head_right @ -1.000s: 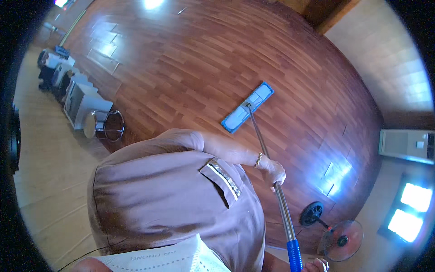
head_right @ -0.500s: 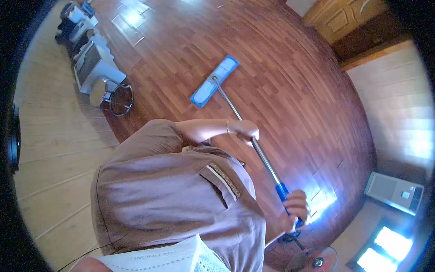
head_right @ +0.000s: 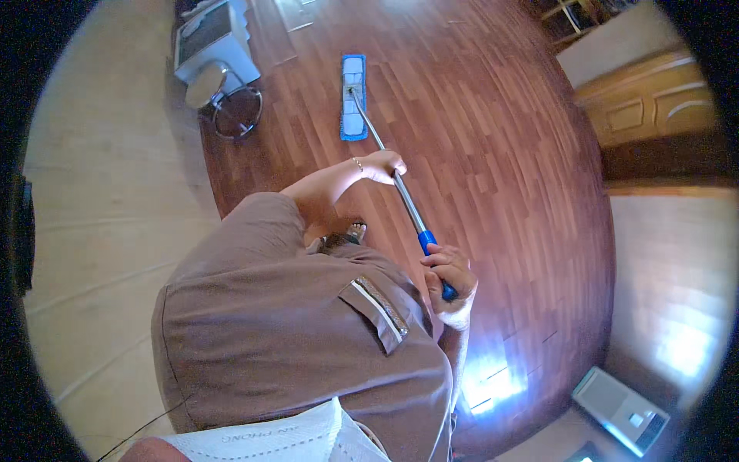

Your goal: Mop the wooden floor of a large hall or dining room.

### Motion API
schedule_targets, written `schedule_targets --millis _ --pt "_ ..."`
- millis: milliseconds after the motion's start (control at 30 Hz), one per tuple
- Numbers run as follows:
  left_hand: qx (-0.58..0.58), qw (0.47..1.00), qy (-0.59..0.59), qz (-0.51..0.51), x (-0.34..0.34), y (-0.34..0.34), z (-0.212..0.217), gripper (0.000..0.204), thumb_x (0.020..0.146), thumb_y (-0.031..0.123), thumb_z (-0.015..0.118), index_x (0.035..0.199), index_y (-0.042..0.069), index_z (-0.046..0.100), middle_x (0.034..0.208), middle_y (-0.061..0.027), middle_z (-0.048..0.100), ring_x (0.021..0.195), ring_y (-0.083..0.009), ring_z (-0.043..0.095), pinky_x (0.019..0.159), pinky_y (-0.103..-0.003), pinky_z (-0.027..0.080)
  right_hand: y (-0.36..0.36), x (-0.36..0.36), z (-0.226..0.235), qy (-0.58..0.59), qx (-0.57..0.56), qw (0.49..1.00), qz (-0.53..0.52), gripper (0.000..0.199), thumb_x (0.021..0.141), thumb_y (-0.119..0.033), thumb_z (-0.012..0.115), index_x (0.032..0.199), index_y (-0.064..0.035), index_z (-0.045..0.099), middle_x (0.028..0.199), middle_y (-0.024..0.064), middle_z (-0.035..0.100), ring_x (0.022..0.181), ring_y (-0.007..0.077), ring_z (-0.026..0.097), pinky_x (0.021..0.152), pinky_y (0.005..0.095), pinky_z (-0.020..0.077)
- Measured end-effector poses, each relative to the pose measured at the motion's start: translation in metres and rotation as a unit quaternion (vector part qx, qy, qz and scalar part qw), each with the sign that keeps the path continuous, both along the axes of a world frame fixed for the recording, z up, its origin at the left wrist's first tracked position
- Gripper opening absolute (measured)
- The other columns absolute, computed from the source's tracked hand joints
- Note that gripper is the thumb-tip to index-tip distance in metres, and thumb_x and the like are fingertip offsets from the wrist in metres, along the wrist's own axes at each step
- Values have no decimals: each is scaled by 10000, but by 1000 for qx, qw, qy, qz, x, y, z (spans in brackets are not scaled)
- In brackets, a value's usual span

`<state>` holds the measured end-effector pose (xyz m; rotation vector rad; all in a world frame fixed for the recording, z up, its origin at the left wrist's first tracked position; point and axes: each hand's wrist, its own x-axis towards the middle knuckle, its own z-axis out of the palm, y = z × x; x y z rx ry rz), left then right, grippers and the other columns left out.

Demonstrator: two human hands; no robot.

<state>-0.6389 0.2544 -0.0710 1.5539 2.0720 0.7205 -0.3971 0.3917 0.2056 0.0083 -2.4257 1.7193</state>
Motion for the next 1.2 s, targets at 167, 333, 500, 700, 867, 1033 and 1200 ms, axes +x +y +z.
schedule_targets --millis 167,333,500,700,867,1033,1200 --pt "74 991 -23 107 23 -44 11 236 646 282 646 596 97 507 641 -150 547 635 -370 544 561 -433 411 -12 -17 28 29 33 997 58 53 743 -33 627 698 -38 599 815 104 685 930 302 662 938 456 412" --pt "56 979 -77 178 76 -95 48 220 645 261 654 582 98 520 618 -133 560 639 -373 562 575 -460 423 -32 -10 56 51 20 992 110 67 710 -89 631 663 -59 595 749 99 685 857 274 682 887 447 441" --pt "31 964 -99 246 114 -144 65 152 642 226 638 591 108 556 633 -131 591 651 -378 587 561 -480 439 -54 -21 63 98 -12 980 175 188 757 -221 634 649 -72 598 689 82 679 753 252 687 808 438 470" --pt "-21 943 -121 310 150 -213 77 115 641 206 638 629 99 599 685 -160 613 688 -394 596 610 -496 465 -86 -31 27 109 -106 950 272 294 762 -351 698 703 -72 631 701 91 677 764 269 673 784 420 477" --pt "-111 931 -113 329 179 -266 74 160 648 233 677 742 103 668 768 -150 654 760 -363 628 663 -474 490 -121 -33 13 90 -179 889 412 289 765 -335 687 770 -49 649 801 122 677 900 320 632 825 450 466" --pt "-121 919 -129 352 208 -261 74 205 660 255 695 791 97 684 790 -153 664 777 -351 638 678 -462 496 -95 -18 17 40 -216 860 460 237 770 -284 682 761 -52 633 801 119 667 911 327 628 870 460 441" --pt "-160 909 -73 378 238 -222 73 222 667 285 694 764 86 678 773 -165 651 767 -358 633 671 -469 489 -42 16 22 -18 -233 871 431 159 768 -160 676 719 -32 594 832 137 663 965 327 613 928 453 405"
